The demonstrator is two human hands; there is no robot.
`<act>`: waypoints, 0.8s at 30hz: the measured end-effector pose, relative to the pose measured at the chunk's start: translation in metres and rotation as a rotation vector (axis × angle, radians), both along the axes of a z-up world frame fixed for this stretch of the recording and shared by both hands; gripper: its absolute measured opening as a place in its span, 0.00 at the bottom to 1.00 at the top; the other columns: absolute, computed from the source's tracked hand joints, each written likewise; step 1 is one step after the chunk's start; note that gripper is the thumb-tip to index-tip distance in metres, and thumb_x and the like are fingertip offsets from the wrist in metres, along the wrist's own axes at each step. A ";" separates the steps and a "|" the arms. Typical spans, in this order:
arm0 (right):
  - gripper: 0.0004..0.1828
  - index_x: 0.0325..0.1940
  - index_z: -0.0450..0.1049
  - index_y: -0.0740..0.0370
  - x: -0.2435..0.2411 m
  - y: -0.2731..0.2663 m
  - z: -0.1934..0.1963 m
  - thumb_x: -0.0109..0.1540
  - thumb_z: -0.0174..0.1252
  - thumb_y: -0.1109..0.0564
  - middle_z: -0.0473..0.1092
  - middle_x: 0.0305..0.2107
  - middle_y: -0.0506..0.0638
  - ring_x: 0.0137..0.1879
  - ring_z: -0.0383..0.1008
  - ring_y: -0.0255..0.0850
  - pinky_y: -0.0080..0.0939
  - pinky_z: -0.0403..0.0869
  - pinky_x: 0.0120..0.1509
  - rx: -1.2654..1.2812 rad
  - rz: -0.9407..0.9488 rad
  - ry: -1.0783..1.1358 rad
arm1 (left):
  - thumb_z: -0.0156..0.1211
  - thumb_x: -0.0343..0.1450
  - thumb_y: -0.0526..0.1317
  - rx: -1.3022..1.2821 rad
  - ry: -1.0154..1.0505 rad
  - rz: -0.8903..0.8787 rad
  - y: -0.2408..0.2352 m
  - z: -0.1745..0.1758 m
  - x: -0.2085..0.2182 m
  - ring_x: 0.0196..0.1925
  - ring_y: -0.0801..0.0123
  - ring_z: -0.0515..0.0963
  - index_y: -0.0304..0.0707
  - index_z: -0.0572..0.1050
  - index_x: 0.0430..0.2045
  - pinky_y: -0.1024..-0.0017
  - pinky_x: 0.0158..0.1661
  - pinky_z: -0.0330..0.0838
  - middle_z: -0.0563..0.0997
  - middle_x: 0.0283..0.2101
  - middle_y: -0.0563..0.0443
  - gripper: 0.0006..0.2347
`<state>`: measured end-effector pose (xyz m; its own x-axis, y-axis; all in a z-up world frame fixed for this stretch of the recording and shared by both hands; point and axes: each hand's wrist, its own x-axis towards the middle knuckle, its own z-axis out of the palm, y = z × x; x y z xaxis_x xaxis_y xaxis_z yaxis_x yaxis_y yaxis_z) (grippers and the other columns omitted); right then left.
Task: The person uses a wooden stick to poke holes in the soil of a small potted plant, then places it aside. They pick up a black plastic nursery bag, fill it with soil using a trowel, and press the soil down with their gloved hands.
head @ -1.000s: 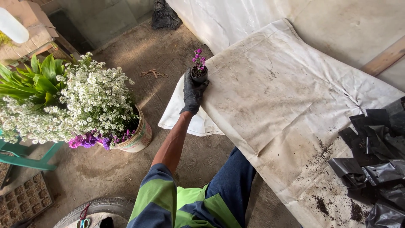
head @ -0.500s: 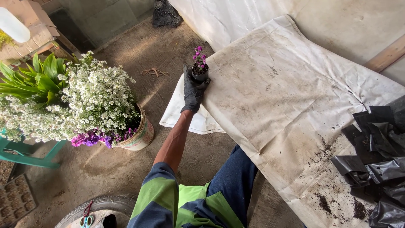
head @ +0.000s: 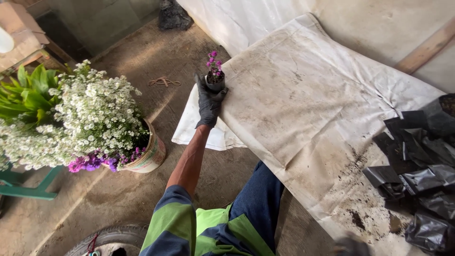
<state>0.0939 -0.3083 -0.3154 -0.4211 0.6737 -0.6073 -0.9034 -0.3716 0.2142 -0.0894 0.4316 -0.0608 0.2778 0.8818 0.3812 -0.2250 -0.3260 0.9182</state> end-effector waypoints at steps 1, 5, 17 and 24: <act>0.32 0.21 0.61 0.46 -0.016 0.076 0.067 0.57 0.39 0.20 0.60 0.19 0.45 0.26 0.60 0.43 0.47 0.62 0.38 -0.002 -0.022 -0.002 | 0.75 0.64 0.38 -0.002 -0.002 -0.022 0.005 -0.007 -0.002 0.71 0.67 0.64 0.40 0.36 0.74 0.72 0.69 0.54 0.61 0.73 0.41 0.51; 0.14 0.39 0.80 0.65 -0.209 0.200 0.269 0.69 0.55 0.52 0.71 0.17 0.51 0.18 0.67 0.39 0.37 0.67 0.27 -0.708 -0.330 -1.897 | 0.75 0.64 0.42 0.025 0.165 0.038 0.002 -0.005 -0.001 0.49 0.68 0.78 0.51 0.50 0.65 0.70 0.50 0.74 0.77 0.57 0.49 0.39; 0.15 0.38 0.82 0.70 -0.221 0.188 0.279 0.66 0.57 0.55 0.67 0.13 0.50 0.16 0.61 0.37 0.41 0.64 0.22 -0.505 -0.440 -1.573 | 0.58 0.88 0.35 0.062 0.087 -0.024 -0.120 0.014 -0.044 0.85 0.59 0.31 0.60 0.27 0.75 0.52 0.81 0.39 0.24 0.80 0.53 0.38; 0.21 0.20 0.71 0.58 -0.232 0.211 0.322 0.68 0.54 0.53 0.68 0.11 0.49 0.19 0.69 0.39 0.46 0.79 0.35 -0.474 -0.264 -1.707 | 0.46 0.84 0.30 0.201 -0.001 -0.227 -0.241 0.045 -0.054 0.86 0.52 0.36 0.47 0.33 0.76 0.51 0.83 0.30 0.30 0.81 0.54 0.31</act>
